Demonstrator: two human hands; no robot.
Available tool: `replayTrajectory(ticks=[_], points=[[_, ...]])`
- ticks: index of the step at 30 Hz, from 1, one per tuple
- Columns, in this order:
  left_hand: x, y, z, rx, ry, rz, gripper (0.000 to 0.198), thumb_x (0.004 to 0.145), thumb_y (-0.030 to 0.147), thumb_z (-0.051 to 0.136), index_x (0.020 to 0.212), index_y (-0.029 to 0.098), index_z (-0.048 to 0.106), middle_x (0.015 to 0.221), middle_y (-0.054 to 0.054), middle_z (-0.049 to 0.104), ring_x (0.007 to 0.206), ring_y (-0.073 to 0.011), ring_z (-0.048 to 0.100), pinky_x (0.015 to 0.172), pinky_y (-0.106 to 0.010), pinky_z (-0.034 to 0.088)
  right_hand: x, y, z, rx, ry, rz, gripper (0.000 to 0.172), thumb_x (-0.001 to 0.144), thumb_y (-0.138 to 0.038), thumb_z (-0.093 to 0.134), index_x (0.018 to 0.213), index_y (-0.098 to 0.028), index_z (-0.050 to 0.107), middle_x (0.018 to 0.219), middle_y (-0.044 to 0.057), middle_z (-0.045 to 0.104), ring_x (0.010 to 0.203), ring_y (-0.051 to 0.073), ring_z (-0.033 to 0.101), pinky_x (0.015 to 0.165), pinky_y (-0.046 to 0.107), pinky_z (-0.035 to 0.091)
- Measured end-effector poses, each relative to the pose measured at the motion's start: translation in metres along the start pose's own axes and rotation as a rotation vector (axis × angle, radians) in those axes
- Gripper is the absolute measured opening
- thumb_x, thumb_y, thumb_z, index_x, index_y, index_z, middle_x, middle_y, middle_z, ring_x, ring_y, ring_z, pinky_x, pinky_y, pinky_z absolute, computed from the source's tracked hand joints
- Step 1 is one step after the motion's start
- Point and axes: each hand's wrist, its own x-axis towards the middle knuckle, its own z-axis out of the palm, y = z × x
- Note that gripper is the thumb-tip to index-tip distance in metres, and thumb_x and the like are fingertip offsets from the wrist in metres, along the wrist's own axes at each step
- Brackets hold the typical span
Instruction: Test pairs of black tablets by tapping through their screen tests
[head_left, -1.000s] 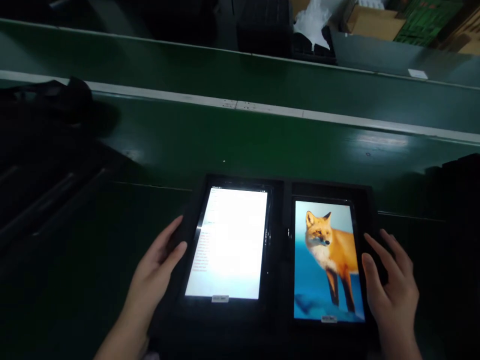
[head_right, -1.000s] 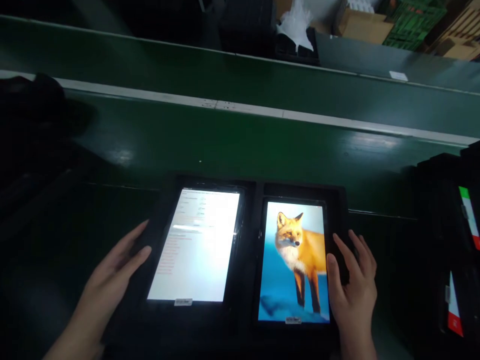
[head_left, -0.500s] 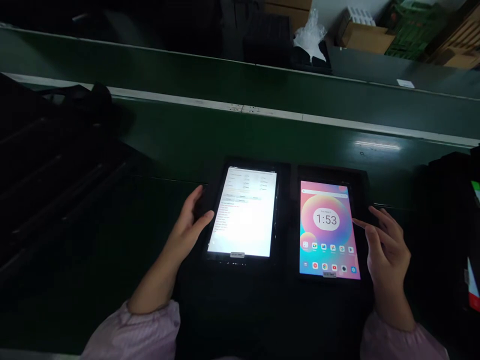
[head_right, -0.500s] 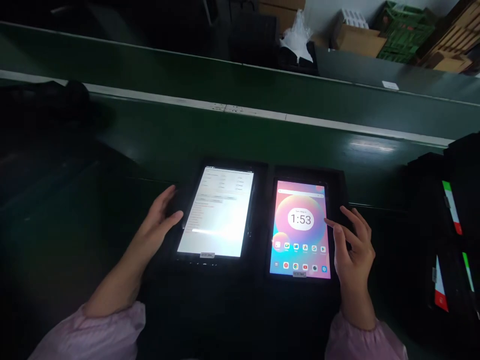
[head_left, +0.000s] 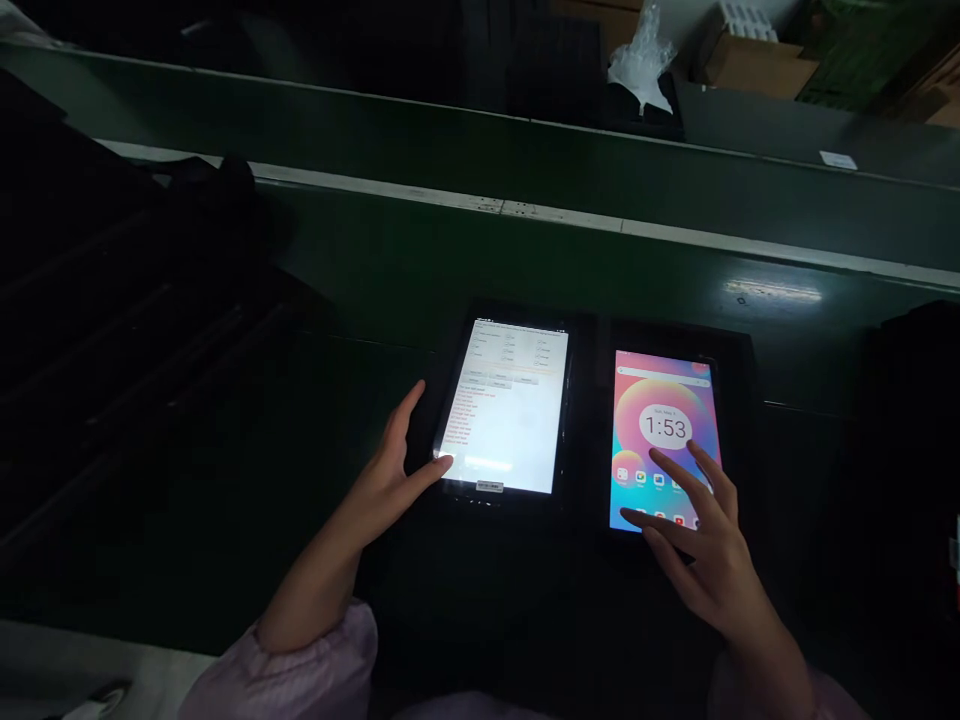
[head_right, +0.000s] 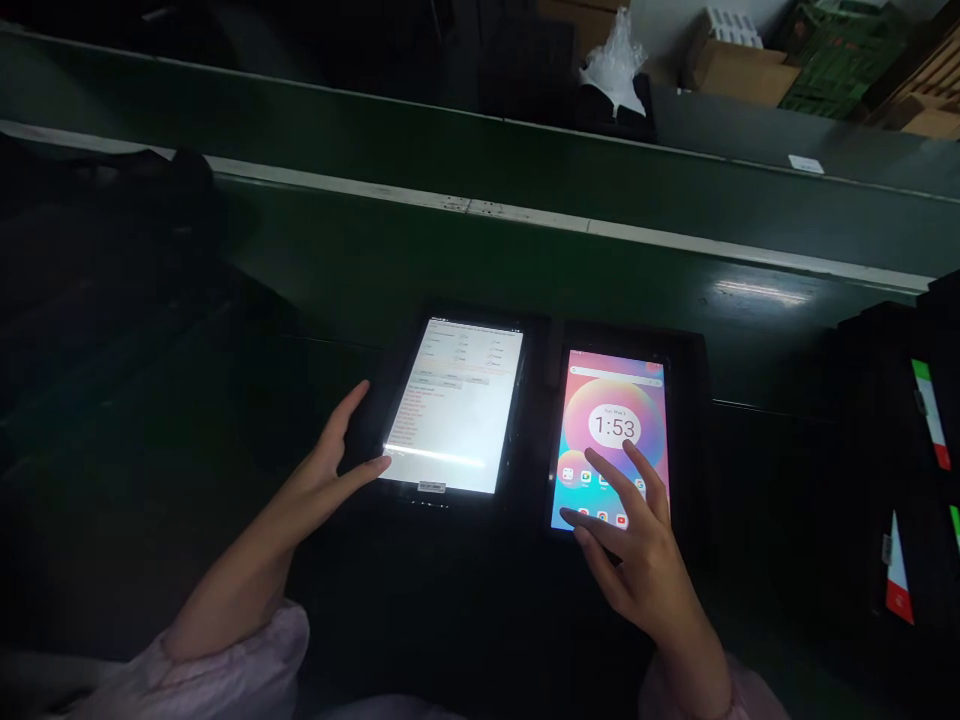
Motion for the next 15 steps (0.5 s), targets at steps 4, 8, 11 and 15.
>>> replayTrajectory(ticks=[4,8,11,15], points=[[0.0,0.004,0.0,-0.033,-0.001,-0.019,0.096,0.093,0.055,0.069,0.172,0.035,0.019,0.185,-0.009,0.017,0.169,-0.037,0.017,0.132,-0.06,0.025,0.001,0.003,0.0,0.014,0.024,0.0,0.025,0.103,-0.02,0.062,0.109,-0.031,0.083,0.171,-0.001,0.044,0.162,0.039,0.03,0.114,0.059,0.051],[-0.001,0.01,-0.001,-0.049,-0.035,-0.049,0.096,0.094,0.052,0.069,0.173,0.036,0.016,0.185,-0.01,0.017,0.169,-0.0353,0.019,0.133,-0.06,0.023,0.0,0.004,-0.001,0.055,0.08,0.017,0.025,0.102,-0.018,0.062,0.106,-0.03,0.083,0.173,-0.006,0.041,0.162,0.035,0.033,0.119,0.054,0.046],[0.0,0.011,-0.002,-0.05,-0.048,-0.051,0.097,0.094,0.051,0.068,0.173,0.036,0.013,0.185,-0.01,0.015,0.169,-0.0353,0.018,0.132,-0.06,0.026,0.0,0.004,0.0,0.067,0.088,0.009,0.024,0.102,-0.017,0.063,0.106,-0.029,0.083,0.171,-0.005,0.044,0.161,0.035,0.035,0.119,0.053,0.045],[-0.003,0.012,-0.005,0.081,-0.074,-0.035,0.104,0.093,0.056,0.066,0.174,0.033,0.005,0.185,-0.014,0.011,0.169,-0.0382,0.014,0.131,-0.063,0.024,0.0,0.005,0.003,0.08,0.12,0.016,0.022,0.101,-0.017,0.065,0.107,-0.029,0.082,0.167,-0.003,0.05,0.158,0.035,0.04,0.117,0.055,0.047]])
